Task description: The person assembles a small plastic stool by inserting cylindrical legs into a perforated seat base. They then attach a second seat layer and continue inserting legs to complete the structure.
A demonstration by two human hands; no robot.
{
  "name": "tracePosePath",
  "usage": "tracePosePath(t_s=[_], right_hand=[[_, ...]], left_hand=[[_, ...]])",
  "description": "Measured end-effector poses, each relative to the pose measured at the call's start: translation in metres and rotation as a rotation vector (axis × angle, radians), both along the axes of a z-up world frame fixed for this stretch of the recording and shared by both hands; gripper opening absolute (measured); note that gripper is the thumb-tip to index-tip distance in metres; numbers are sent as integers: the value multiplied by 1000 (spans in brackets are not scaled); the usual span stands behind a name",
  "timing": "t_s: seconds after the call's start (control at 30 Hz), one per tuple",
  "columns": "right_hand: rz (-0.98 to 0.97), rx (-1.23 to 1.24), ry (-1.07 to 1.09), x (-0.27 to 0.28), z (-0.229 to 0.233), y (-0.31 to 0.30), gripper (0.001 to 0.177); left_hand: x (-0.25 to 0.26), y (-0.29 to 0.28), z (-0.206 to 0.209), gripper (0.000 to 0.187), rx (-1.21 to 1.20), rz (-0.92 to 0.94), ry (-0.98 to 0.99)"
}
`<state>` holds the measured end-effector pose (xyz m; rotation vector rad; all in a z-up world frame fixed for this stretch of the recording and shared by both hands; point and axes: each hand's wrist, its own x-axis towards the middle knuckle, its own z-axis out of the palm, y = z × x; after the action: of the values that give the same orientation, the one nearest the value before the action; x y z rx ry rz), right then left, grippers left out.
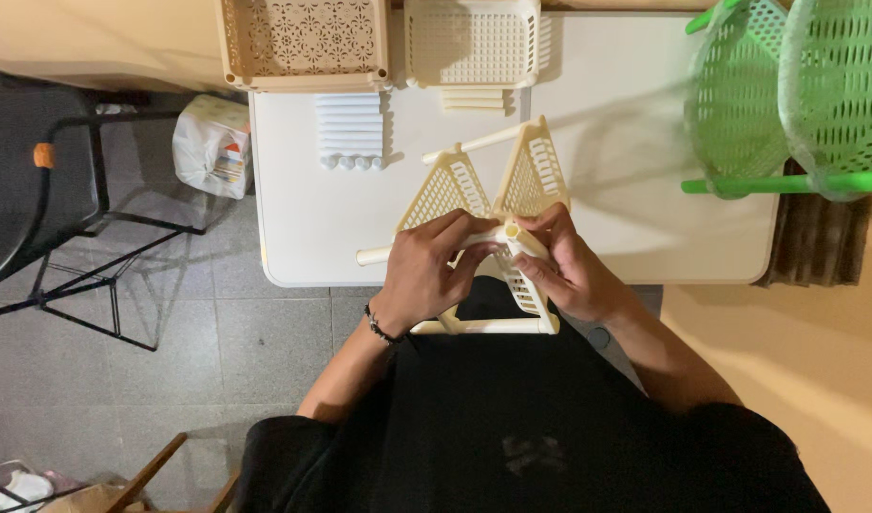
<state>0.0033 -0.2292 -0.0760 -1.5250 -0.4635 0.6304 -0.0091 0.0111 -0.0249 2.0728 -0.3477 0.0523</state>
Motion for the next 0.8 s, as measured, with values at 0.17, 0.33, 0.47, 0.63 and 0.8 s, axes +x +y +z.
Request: tracePosePath(t_s=[0.17,0.33,0.47,0.63,0.8], right_hand=[[49,123,56,6,-1,-7,34],[54,-45,-12,9,-1,-20,37],[83,-236,-129,26,3,-35,25],[148,-421,-706,60,36,-53,21],[213,-570,-1163,76,84,-57,31]], left_hand=[[1,-7,-3,17,-2,6,14],[-1,-9,-4,18,36,10,-139],[1,-5,-4,17,43,18,-125],[3,2,2,14,73,22,-123],[2,2,11,15,131,-6,-148]])
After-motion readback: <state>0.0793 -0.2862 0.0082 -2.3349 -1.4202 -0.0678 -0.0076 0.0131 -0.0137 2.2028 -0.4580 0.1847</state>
